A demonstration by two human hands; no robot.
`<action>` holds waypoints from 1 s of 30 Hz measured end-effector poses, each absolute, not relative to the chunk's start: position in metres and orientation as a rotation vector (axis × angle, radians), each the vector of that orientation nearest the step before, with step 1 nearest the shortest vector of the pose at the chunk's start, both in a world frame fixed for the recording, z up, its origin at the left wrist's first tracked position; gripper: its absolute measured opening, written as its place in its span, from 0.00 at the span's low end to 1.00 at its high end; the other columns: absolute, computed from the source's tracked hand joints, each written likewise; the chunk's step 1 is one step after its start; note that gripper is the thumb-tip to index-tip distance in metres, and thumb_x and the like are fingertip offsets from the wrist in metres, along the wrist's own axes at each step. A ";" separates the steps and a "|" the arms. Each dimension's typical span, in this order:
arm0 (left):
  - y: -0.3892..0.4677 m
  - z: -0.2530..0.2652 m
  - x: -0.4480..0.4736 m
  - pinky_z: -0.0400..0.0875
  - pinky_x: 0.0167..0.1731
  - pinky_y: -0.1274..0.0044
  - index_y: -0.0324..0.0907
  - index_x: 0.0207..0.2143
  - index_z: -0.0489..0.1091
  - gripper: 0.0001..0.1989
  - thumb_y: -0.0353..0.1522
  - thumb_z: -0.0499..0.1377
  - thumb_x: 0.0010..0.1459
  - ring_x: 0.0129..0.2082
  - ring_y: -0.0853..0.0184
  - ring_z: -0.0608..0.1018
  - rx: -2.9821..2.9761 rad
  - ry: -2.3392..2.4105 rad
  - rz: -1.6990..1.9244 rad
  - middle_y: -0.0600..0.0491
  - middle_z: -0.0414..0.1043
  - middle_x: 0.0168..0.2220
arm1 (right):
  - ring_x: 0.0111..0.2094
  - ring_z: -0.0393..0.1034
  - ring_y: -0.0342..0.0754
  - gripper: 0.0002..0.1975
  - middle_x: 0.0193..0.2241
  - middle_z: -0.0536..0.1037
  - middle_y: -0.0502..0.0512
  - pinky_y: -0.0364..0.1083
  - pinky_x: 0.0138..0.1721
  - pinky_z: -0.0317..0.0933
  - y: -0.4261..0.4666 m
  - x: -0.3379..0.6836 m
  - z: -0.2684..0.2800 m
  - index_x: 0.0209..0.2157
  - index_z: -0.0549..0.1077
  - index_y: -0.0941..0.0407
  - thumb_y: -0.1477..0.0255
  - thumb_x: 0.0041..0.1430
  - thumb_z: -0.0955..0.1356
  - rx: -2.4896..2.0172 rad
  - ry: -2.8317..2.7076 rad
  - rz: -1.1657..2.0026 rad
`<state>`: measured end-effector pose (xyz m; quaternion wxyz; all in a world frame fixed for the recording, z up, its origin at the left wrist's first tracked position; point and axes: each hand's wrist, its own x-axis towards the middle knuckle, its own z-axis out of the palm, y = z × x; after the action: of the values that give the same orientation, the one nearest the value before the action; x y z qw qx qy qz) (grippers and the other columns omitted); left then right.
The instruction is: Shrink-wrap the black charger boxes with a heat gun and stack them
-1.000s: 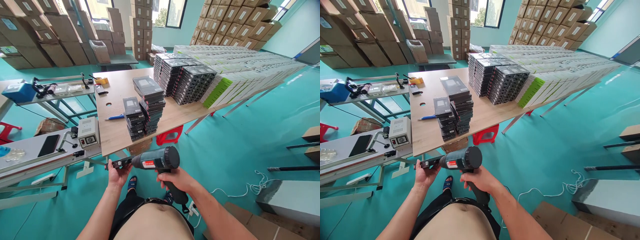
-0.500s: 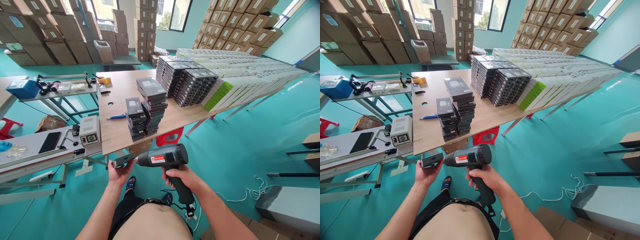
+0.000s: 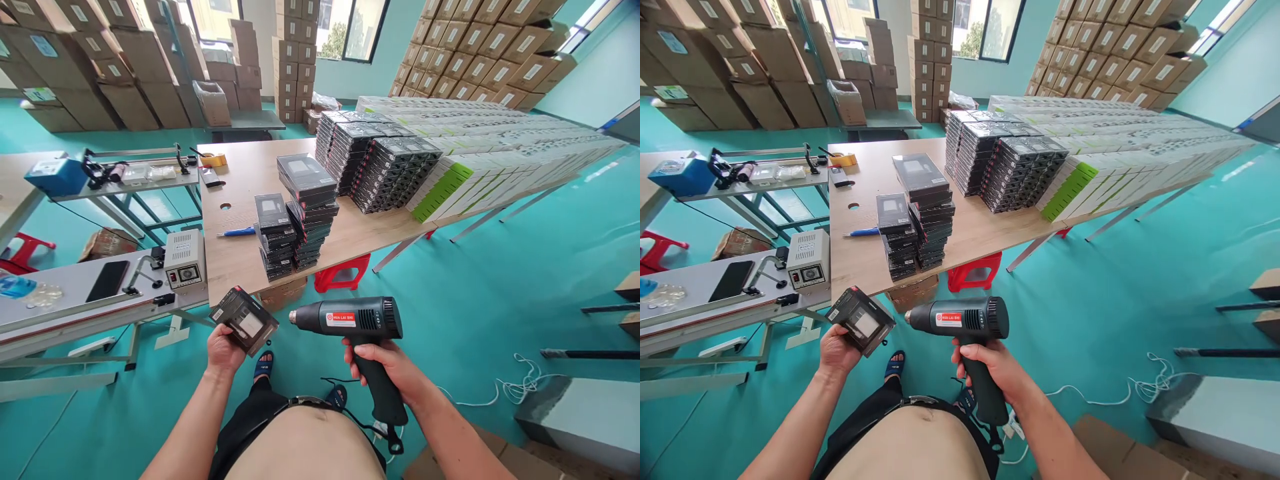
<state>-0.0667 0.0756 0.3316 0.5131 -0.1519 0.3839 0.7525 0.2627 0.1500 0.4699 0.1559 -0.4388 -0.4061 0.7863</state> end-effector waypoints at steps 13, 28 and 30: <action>0.081 0.320 -0.071 0.76 0.33 0.66 0.38 0.30 0.71 0.14 0.25 0.52 0.39 0.32 0.59 0.78 -0.295 0.991 1.792 0.49 0.75 0.31 | 0.28 0.72 0.48 0.18 0.33 0.76 0.59 0.44 0.26 0.63 0.132 0.255 0.476 0.43 0.72 0.62 0.67 0.51 0.71 -1.140 -1.232 2.414; 0.074 0.315 -0.071 0.75 0.36 0.62 0.37 0.35 0.71 0.17 0.26 0.52 0.40 0.32 0.55 0.79 -0.332 0.929 1.663 0.45 0.77 0.32 | 0.28 0.71 0.47 0.20 0.34 0.77 0.59 0.45 0.26 0.64 0.132 0.249 0.464 0.43 0.73 0.60 0.63 0.51 0.71 -1.318 -1.279 2.191; 0.073 0.317 -0.069 0.75 0.33 0.64 0.37 0.33 0.70 0.14 0.26 0.53 0.40 0.29 0.56 0.78 -0.297 0.923 1.566 0.46 0.76 0.30 | 0.26 0.71 0.47 0.21 0.32 0.77 0.59 0.44 0.24 0.63 0.132 0.251 0.465 0.42 0.73 0.62 0.63 0.48 0.72 -1.292 -1.292 2.286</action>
<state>-0.0690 0.0729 0.3166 0.6050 -0.1282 0.3988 0.6771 0.2509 0.1325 0.4653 0.1075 -0.4389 -0.4389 0.7766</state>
